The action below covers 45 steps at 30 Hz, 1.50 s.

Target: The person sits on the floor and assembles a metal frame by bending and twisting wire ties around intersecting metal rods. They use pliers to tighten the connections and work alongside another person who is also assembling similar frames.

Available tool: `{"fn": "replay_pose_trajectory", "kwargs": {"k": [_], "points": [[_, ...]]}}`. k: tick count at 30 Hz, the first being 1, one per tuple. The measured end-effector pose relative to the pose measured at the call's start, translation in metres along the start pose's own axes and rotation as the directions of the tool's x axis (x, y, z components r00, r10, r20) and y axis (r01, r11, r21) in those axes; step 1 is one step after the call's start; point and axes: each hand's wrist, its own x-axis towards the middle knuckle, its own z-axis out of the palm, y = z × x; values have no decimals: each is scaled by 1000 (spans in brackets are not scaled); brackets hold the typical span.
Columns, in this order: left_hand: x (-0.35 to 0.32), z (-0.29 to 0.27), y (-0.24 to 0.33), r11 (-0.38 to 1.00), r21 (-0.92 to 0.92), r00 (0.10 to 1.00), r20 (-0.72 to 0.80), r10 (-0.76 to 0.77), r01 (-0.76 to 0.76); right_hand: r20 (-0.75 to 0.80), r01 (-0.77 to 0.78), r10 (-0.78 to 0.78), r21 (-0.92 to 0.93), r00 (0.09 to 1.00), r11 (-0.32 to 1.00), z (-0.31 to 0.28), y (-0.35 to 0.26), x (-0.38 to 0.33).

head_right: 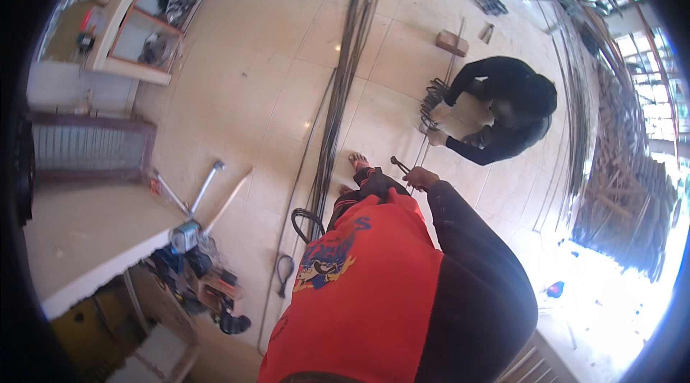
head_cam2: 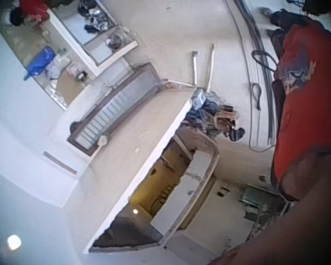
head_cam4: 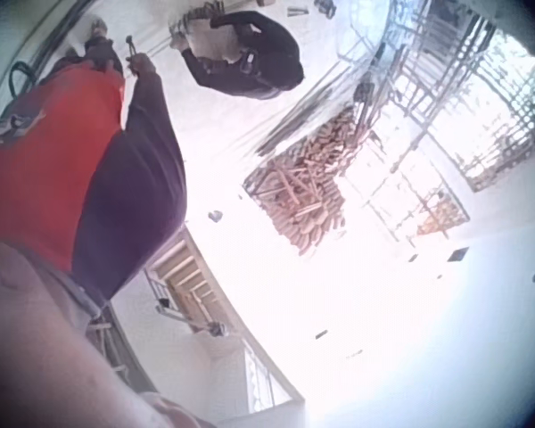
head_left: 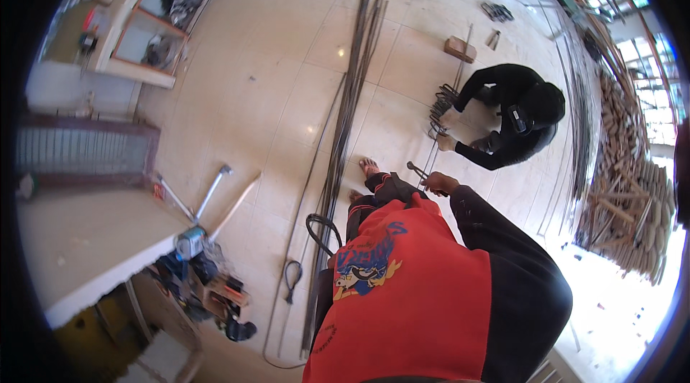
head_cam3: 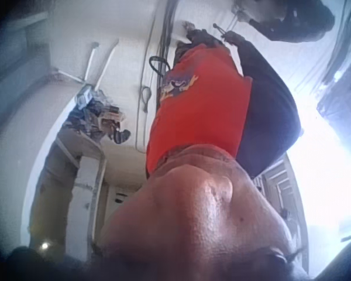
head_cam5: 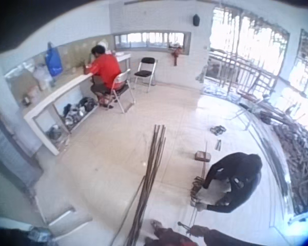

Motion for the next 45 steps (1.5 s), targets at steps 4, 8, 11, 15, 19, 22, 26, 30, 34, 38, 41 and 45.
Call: {"fn": "replay_pose_trajectory", "kwargs": {"k": [4,8,11,15,19,22,26,30,34,38,41,45], "points": [[-5,-42,80,852,-450,958,31,-284,267,-74,-15,27,151,997,988,-9,0,5],[-2,-82,128,837,-479,954,5,-300,266,-104,21,0,196,995,980,-5,-12,3],[7,-99,152,838,-482,958,12,-288,257,-147,58,-29,194,989,979,-1,-3,8],[27,-130,181,862,-443,962,5,-272,246,-134,22,0,161,991,987,13,4,17],[64,-163,202,899,-374,972,30,-235,229,-137,-56,83,192,987,980,29,-9,16],[106,-189,210,937,-276,977,71,-203,215,-127,-110,157,316,980,943,39,-16,27],[182,-242,208,997,29,989,130,-74,71,-227,-77,245,567,943,820,52,-60,47],[242,-307,228,562,648,858,390,334,-514,-291,-38,339,706,895,707,70,-141,64],[289,-371,308,922,-71,885,318,-340,380,-535,-8,70,116,842,993,93,-198,86],[263,-425,442,980,31,967,158,-200,198,-565,-38,139,187,813,982,89,-259,58],[272,-443,515,951,145,947,131,-293,274,-546,-60,246,336,801,940,101,-271,23],[286,-418,573,912,350,952,133,-275,215,-473,-99,273,360,838,928,136,-281,-17]]}}
